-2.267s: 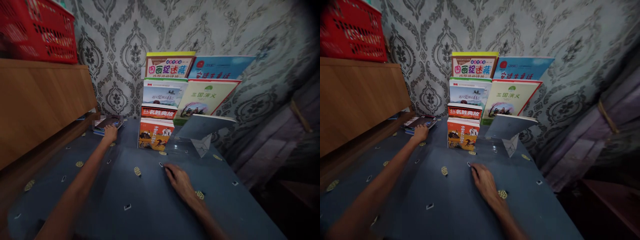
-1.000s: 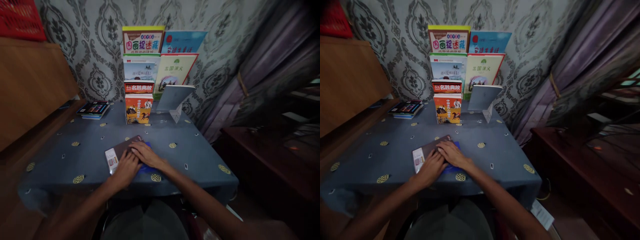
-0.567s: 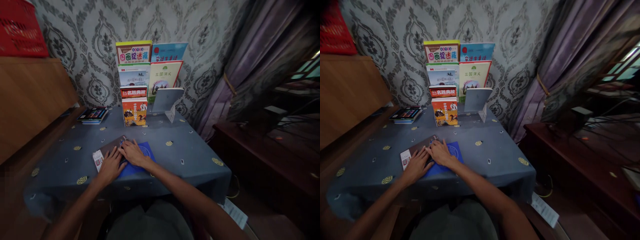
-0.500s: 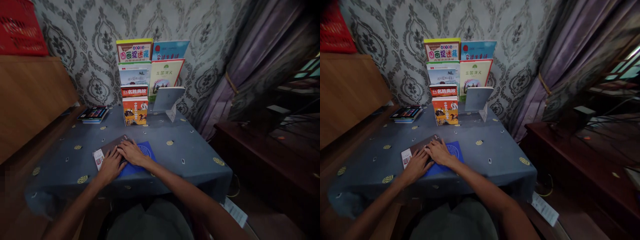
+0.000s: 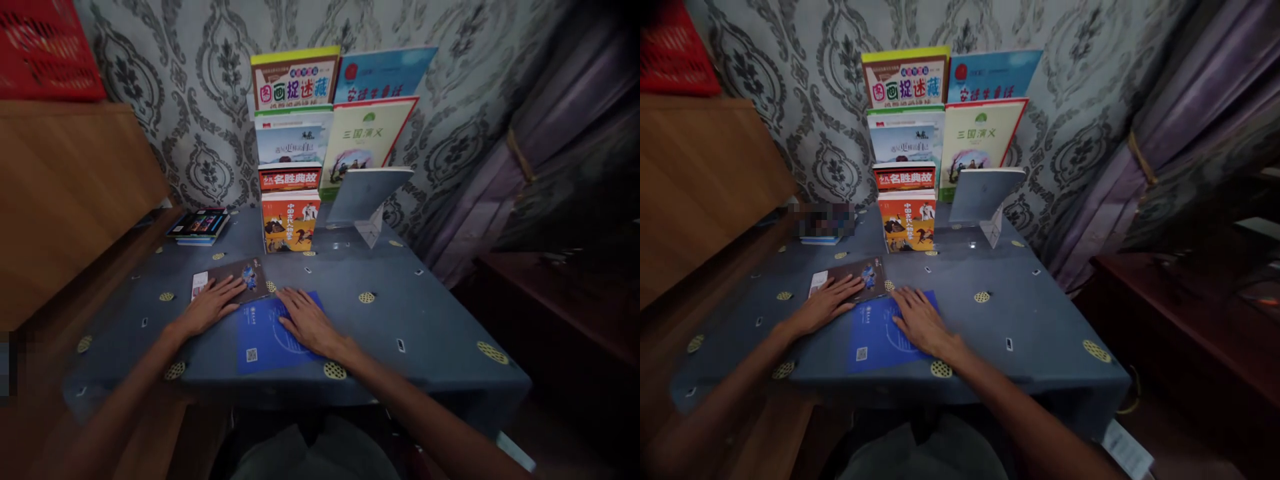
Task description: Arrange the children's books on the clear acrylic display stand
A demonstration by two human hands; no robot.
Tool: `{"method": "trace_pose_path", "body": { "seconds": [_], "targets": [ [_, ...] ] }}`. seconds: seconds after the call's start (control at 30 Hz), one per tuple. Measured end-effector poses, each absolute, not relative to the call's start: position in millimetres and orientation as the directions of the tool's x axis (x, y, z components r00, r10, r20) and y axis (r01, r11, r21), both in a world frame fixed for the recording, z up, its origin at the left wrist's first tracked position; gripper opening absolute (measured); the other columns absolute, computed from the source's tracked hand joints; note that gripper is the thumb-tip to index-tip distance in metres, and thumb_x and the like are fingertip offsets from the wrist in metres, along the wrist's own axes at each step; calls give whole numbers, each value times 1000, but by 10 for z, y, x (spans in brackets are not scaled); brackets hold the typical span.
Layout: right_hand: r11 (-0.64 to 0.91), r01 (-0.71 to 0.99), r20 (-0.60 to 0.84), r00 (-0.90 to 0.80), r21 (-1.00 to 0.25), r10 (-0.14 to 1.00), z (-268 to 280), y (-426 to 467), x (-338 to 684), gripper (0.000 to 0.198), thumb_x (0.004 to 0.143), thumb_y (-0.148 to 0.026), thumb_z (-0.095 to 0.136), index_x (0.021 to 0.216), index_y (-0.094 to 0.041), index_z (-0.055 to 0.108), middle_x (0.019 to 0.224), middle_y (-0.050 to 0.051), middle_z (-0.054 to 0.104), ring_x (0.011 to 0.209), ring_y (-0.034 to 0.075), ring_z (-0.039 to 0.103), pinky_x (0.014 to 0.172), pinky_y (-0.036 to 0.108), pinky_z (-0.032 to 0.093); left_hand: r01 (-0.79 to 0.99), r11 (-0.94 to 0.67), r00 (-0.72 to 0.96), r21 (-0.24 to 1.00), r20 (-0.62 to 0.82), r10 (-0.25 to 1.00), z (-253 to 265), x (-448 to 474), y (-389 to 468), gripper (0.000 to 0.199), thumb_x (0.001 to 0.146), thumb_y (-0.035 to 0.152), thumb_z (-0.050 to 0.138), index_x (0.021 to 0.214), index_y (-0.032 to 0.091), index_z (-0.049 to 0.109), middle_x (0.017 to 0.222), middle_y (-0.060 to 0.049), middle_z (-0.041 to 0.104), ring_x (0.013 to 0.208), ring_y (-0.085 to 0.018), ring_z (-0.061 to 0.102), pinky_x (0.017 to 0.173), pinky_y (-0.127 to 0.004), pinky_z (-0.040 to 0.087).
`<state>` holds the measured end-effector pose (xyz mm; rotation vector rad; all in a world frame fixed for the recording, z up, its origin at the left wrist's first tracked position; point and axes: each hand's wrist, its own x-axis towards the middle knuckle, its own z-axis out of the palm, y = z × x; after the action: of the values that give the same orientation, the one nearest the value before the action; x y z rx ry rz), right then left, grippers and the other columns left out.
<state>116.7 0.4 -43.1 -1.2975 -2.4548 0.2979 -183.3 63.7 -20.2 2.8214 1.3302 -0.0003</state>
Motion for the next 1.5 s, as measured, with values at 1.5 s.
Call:
{"method": "trace_pose_path", "body": {
  "seconds": [1.5],
  "targets": [
    [598,654,-69,-699,-463,712,-133,-147,1414,67,92,-56,61,151,-27,45,163,18,30,153,39,17,116,75,10,784,-564,586,-260,6,811,-86,-1720,928,62,94,9,30,155,18,35,137,-20,61,124,-31,63,96,-43,54]
  ]
}}
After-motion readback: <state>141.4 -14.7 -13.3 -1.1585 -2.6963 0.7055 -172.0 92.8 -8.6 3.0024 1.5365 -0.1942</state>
